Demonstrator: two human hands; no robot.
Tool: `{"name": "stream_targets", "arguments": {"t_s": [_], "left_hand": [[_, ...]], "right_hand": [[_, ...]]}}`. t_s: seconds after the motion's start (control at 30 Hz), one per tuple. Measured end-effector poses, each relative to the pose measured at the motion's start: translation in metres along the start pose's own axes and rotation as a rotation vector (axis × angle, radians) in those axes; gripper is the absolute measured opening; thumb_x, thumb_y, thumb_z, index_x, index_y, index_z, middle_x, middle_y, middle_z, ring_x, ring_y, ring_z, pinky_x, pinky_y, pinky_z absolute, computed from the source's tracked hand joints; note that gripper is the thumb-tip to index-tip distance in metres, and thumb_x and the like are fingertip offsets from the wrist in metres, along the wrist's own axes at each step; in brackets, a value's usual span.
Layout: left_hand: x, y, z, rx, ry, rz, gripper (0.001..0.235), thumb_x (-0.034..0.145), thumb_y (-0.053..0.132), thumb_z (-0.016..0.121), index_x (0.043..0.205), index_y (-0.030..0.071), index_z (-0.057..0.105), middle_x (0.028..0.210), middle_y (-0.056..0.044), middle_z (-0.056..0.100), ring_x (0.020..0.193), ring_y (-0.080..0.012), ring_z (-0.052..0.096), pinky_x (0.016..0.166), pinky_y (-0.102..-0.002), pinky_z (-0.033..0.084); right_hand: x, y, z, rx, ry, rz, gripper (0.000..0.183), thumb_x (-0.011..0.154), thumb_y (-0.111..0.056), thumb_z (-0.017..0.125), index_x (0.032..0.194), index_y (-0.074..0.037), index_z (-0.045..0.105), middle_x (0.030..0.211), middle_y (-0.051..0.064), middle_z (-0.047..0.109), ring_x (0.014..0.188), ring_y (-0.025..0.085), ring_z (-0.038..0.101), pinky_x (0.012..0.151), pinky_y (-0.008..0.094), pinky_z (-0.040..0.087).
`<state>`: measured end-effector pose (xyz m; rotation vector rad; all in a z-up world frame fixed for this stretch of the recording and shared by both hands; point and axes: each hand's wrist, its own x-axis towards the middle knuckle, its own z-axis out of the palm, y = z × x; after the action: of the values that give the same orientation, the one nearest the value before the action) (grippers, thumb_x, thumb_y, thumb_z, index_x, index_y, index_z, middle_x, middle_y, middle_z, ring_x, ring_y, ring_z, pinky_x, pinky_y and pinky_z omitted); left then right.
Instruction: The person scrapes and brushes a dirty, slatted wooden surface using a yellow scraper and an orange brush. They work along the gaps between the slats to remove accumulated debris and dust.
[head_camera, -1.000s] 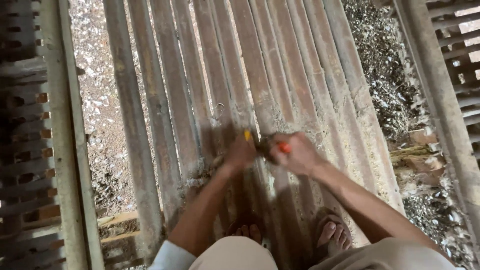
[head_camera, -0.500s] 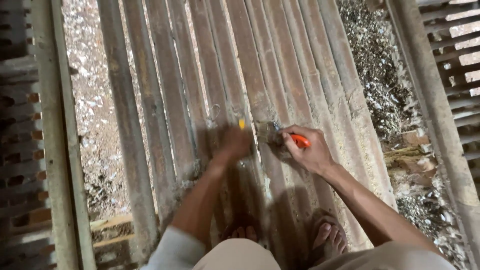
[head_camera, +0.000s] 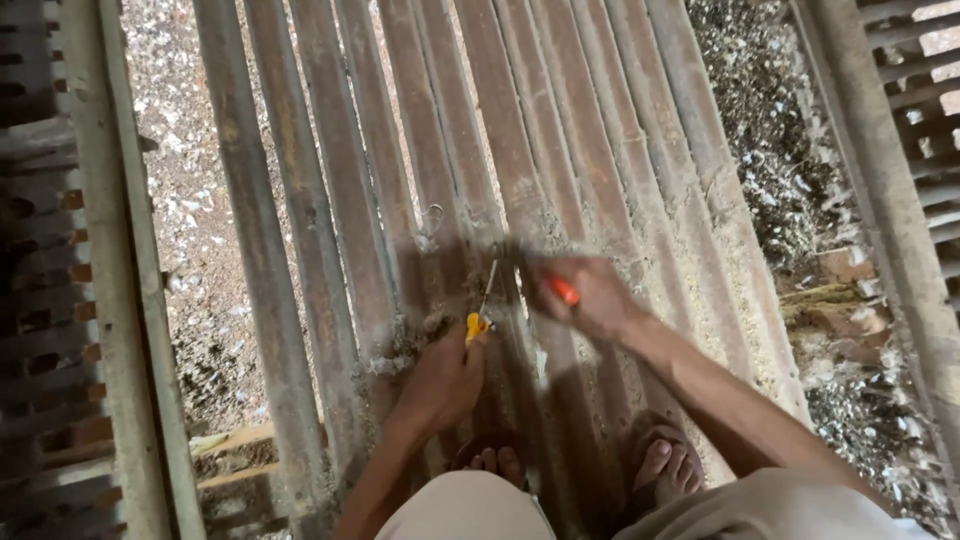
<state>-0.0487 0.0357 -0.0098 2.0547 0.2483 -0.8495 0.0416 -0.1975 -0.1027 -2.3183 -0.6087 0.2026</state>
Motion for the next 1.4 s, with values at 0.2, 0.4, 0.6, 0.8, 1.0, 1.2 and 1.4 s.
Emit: {"name": "stream_targets", "arguments": {"t_s": [0.2, 0.4, 0.6, 0.8, 1.0, 1.2, 1.4], "left_hand": [[-0.010, -0.001, 0.008, -0.021, -0.155, -0.198, 0.037, 0.108, 0.039, 0.032, 0.111, 0.011, 0.055, 0.075, -0.005, 0.061, 0.062, -0.0173, 0.051, 0.061, -0.039, 0.041], [-0.009, -0.010, 0.013, -0.100, -0.160, -0.218, 0.035, 0.110, 0.040, 0.032, 0.109, 0.012, 0.052, 0.071, -0.001, 0.052, 0.059, -0.0125, 0.042, 0.056, -0.035, 0.035], [0.030, -0.039, 0.027, 0.015, -0.082, -0.023, 0.048, 0.104, 0.035, 0.039, 0.080, 0.005, 0.067, 0.058, -0.008, 0.058, 0.050, -0.0190, 0.056, 0.052, -0.034, 0.047], [0.026, -0.023, 0.026, -0.067, -0.020, 0.076, 0.062, 0.107, 0.038, 0.037, 0.135, -0.014, 0.052, 0.108, -0.032, 0.070, 0.102, -0.0448, 0.071, 0.084, -0.053, 0.057], [0.102, 0.017, 0.049, 0.016, 0.063, 0.193, 0.059, 0.105, 0.038, 0.035, 0.141, -0.006, 0.049, 0.123, -0.031, 0.066, 0.118, -0.0473, 0.064, 0.095, -0.058, 0.051], [0.217, -0.063, 0.156, 0.660, 0.183, 0.463, 0.036, 0.097, 0.014, 0.038, 0.113, -0.002, 0.065, 0.104, -0.021, 0.065, 0.095, -0.0396, 0.073, 0.072, -0.050, 0.058], [0.070, -0.053, 0.166, 0.024, 0.331, 0.255, 0.029, 0.101, 0.029, 0.055, 0.113, 0.004, 0.055, 0.098, -0.021, 0.065, 0.098, -0.0424, 0.071, 0.078, -0.046, 0.059]], "right_hand": [[0.017, -0.048, -0.043, 0.036, -0.032, -0.254, 0.040, 0.098, -0.003, 0.049, 0.061, -0.011, 0.061, 0.043, -0.003, 0.056, 0.030, 0.005, 0.053, 0.026, 0.017, 0.040], [0.021, -0.039, -0.014, -0.013, -0.114, -0.048, 0.034, 0.081, 0.018, 0.051, 0.089, -0.010, 0.070, 0.069, 0.003, 0.072, 0.052, 0.013, 0.071, 0.041, 0.019, 0.065], [0.019, -0.007, -0.004, -0.018, 0.109, 0.056, 0.007, 0.085, -0.019, 0.070, 0.082, -0.013, 0.071, 0.071, 0.015, 0.071, 0.064, 0.039, 0.069, 0.058, 0.043, 0.053], [0.001, 0.004, -0.028, 0.093, 0.305, 0.124, 0.013, 0.089, -0.012, 0.064, 0.096, -0.010, 0.075, 0.081, 0.020, 0.074, 0.073, 0.042, 0.071, 0.067, 0.047, 0.055], [-0.005, 0.020, -0.077, -0.114, 0.436, 0.170, 0.012, 0.100, -0.023, 0.067, 0.102, -0.017, 0.077, 0.083, 0.012, 0.073, 0.080, 0.033, 0.072, 0.070, 0.043, 0.054], [-0.024, 0.065, -0.058, -0.035, 0.404, 0.300, 0.012, 0.098, -0.024, 0.067, 0.103, -0.025, 0.078, 0.086, 0.008, 0.075, 0.081, 0.031, 0.072, 0.074, 0.041, 0.054], [-0.025, 0.067, -0.055, 0.018, 0.471, 0.327, 0.011, 0.099, -0.021, 0.068, 0.104, -0.022, 0.079, 0.082, 0.012, 0.073, 0.078, 0.031, 0.070, 0.072, 0.040, 0.052]]}}
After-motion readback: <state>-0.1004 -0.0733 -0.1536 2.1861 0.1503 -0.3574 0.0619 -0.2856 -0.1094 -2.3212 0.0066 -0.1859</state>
